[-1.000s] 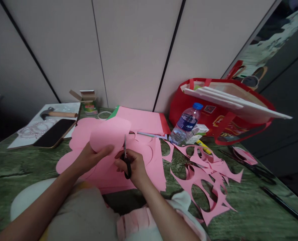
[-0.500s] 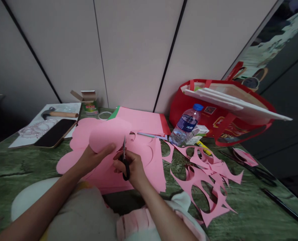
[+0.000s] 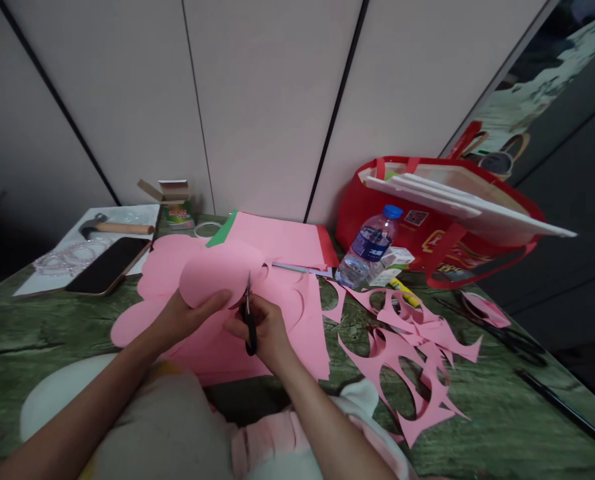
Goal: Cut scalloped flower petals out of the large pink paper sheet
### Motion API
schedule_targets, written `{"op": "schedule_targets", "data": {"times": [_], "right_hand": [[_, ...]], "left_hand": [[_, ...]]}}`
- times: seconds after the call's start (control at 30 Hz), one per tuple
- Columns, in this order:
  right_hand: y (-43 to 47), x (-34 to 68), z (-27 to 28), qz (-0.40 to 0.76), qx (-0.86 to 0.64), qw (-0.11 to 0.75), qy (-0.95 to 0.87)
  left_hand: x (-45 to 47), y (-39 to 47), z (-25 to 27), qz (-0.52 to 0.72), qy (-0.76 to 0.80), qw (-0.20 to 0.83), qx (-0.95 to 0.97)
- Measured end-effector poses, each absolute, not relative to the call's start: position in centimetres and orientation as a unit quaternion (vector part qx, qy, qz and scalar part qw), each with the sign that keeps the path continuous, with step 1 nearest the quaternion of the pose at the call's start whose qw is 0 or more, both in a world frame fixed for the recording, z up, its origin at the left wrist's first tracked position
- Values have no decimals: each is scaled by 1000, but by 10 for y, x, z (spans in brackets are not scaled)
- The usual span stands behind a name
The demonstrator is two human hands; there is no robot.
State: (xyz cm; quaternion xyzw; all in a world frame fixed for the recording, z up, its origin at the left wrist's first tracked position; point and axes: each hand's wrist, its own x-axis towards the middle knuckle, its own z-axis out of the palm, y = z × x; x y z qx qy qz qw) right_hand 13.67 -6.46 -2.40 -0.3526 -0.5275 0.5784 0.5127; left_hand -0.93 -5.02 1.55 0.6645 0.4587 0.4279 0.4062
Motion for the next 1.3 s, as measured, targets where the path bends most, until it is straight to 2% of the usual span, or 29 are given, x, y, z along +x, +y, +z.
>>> {"op": "schedule_targets", "data": {"times": [0.33,1.3], "right_hand": [[-66,137,-19,571,-373,496,-538],[-65,135,-26,556,-390,516,-522]], "left_hand": [[-7,-50,17,431,466,395,664],[-10,-50,16,408,458,405,678]]}}
